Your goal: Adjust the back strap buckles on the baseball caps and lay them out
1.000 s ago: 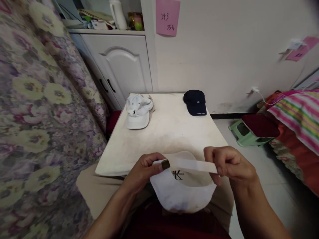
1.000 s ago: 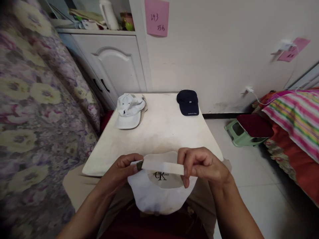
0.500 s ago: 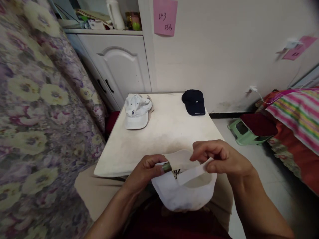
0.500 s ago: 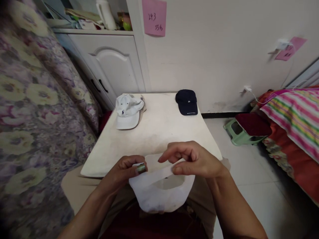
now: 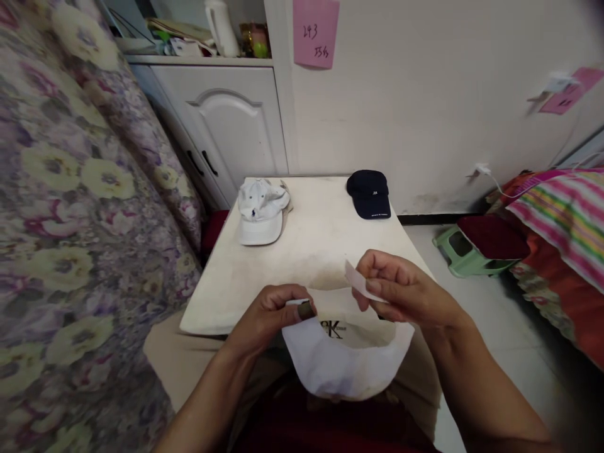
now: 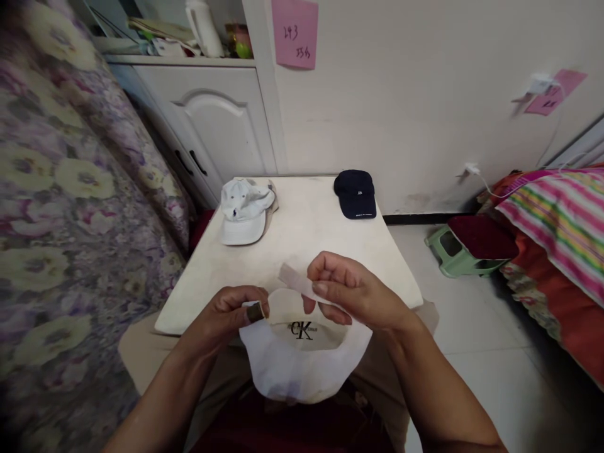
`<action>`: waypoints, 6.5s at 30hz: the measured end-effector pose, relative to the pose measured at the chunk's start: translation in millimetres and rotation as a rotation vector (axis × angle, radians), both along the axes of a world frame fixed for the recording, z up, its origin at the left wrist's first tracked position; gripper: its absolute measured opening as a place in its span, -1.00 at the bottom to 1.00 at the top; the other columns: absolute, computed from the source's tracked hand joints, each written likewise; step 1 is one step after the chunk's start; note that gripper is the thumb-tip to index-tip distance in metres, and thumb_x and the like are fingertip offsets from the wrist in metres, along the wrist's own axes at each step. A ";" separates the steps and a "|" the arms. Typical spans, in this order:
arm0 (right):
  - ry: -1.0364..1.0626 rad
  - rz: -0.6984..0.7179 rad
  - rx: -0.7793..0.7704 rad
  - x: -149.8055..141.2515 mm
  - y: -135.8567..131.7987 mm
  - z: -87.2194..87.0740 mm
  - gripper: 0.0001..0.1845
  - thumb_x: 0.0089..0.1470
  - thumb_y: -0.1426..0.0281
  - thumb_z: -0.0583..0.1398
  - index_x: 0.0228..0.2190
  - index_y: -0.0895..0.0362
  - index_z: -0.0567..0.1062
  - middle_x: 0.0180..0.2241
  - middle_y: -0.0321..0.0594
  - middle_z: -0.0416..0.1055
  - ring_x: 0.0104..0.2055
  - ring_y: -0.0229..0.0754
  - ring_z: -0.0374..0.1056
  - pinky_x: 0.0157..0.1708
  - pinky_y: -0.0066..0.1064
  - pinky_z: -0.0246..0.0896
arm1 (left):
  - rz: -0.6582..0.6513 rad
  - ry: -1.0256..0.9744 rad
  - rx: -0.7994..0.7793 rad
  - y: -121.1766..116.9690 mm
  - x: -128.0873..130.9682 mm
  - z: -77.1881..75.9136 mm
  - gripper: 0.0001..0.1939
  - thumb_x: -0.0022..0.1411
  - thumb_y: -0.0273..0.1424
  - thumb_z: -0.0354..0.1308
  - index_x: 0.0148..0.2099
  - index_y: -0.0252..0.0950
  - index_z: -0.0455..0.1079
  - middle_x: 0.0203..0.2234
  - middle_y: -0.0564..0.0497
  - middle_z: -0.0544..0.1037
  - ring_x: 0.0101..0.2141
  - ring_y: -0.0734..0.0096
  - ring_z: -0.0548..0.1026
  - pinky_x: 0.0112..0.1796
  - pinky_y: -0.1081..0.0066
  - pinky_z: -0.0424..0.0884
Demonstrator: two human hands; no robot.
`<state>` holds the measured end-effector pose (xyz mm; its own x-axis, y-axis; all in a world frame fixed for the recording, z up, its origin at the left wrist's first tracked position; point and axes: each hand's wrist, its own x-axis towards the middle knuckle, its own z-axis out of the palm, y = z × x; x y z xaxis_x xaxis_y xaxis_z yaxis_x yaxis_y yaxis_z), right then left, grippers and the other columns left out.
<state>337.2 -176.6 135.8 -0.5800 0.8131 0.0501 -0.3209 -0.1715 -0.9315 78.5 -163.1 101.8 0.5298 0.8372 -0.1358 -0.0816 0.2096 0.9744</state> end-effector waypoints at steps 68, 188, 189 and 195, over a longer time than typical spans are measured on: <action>-0.438 0.050 0.246 -22.2 3.6 -21.7 -0.79 0.23 0.36 0.19 -0.42 0.17 0.51 -0.53 -0.35 0.38 -0.51 -0.37 0.22 -0.50 -0.54 0.08 | -0.027 0.029 -0.090 -0.6 0.4 -14.3 -0.63 0.03 -0.13 0.40 -0.36 -0.37 0.51 -0.60 0.10 0.43 -0.58 0.58 0.25 -0.53 0.56 0.11; -0.398 0.003 -0.045 -9.5 4.2 -53.6 -0.68 0.12 0.21 0.29 -0.51 0.15 0.38 -0.63 -0.40 0.35 -0.62 -0.42 0.07 -0.63 -0.55 -0.12 | -0.013 0.227 -0.004 -1.2 11.0 -17.2 -0.40 0.38 -0.03 -0.16 -0.34 -0.32 0.56 -0.52 -0.02 0.51 -0.49 0.37 0.34 -0.45 0.40 0.20; -0.385 0.006 -0.050 -9.6 5.1 -55.8 -0.68 0.12 0.21 0.29 -0.50 0.15 0.39 -0.63 -0.39 0.35 -0.63 -0.42 0.06 -0.63 -0.55 -0.13 | -0.021 0.230 -0.012 -0.3 10.5 -18.5 -0.38 0.38 -0.02 -0.18 -0.33 -0.32 0.57 -0.51 -0.03 0.53 -0.48 0.36 0.36 -0.44 0.40 0.21; -0.382 0.004 -0.045 -11.2 8.5 -59.4 -0.67 0.11 0.20 0.29 -0.51 0.15 0.38 -0.65 -0.40 0.34 -0.64 -0.42 0.04 -0.64 -0.54 -0.15 | -0.060 0.274 0.027 3.2 8.6 -15.5 -0.32 0.39 0.03 -0.23 -0.29 -0.31 0.59 -0.46 -0.06 0.58 -0.46 0.35 0.40 -0.41 0.38 0.22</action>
<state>326.1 -168.1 76.4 -0.5536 0.8070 -0.2056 0.0483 -0.2153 -0.9753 87.1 -159.9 86.3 0.5252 0.8107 -0.2587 0.1972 0.1798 0.9637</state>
